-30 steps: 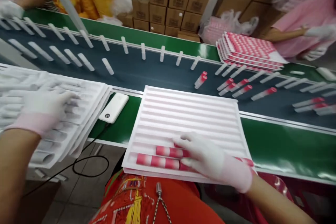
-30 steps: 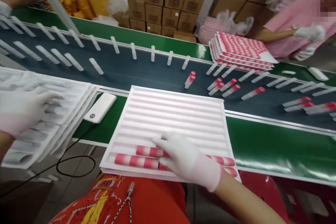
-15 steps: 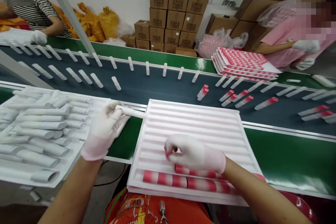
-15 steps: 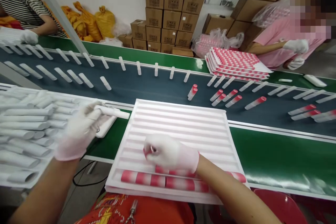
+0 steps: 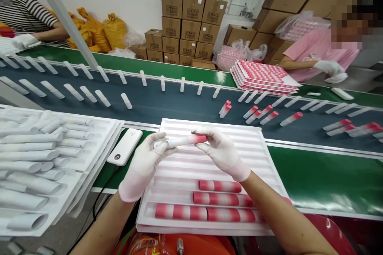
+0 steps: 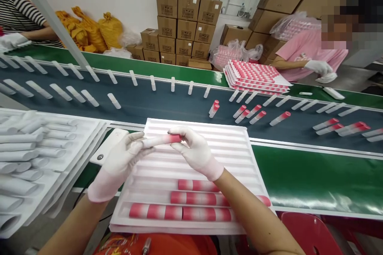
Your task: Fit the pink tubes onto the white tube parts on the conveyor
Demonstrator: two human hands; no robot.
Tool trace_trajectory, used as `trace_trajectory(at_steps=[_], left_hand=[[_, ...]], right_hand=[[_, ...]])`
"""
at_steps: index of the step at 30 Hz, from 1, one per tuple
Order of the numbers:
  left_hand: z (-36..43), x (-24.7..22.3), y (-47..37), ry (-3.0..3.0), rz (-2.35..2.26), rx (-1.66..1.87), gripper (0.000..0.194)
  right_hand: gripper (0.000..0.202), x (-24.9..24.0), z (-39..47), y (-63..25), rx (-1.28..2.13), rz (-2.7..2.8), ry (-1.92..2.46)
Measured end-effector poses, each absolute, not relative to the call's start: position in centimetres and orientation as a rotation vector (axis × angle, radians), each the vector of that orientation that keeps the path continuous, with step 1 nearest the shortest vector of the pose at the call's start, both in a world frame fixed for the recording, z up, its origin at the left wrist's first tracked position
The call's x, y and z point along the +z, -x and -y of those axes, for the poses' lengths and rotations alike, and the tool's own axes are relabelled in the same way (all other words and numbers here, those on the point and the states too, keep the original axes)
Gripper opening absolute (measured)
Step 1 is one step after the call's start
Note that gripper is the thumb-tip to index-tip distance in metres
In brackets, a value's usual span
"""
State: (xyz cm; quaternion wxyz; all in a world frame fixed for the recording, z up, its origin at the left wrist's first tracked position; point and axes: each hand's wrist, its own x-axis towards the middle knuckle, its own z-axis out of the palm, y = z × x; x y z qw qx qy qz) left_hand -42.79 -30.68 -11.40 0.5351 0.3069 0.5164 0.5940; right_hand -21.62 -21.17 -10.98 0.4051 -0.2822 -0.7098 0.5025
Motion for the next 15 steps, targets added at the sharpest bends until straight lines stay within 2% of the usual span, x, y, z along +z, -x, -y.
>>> trace_trajectory(at_steps=[2, 6, 9, 12, 13, 15], left_hand=[[30.7, -11.8, 43.2, -0.826, -1.325, 1.25, 0.049], [31.0, -11.1, 43.4, -1.094, -1.438, 1.027, 0.04], [31.1, -10.7, 42.2, -1.254, -1.56, 1.071, 0.033], [30.6, -12.3, 41.3, -1.322, -1.619, 1.138, 0.031], [30.5, -13.1, 41.4, -1.331, -1.623, 1.151, 0.034], [30.3, -14.7, 43.0, -1.357, -1.669, 1.187, 0.053]], right_hand=[[0.027, -10.5, 20.5, 21.2, 1.274, 1.869, 0.671], [0.028, -9.3, 20.3, 21.0, 1.41, 2.033, 0.695], [0.028, -9.5, 21.6, 21.9, 1.579, 1.867, 0.846], [0.026, -10.1, 22.3, 23.2, 1.721, 1.721, 0.967], [0.026, -10.1, 21.9, 23.6, 1.725, 1.736, 1.008], [0.028, -9.9, 19.5, 24.2, 1.53, 1.86, 1.16]])
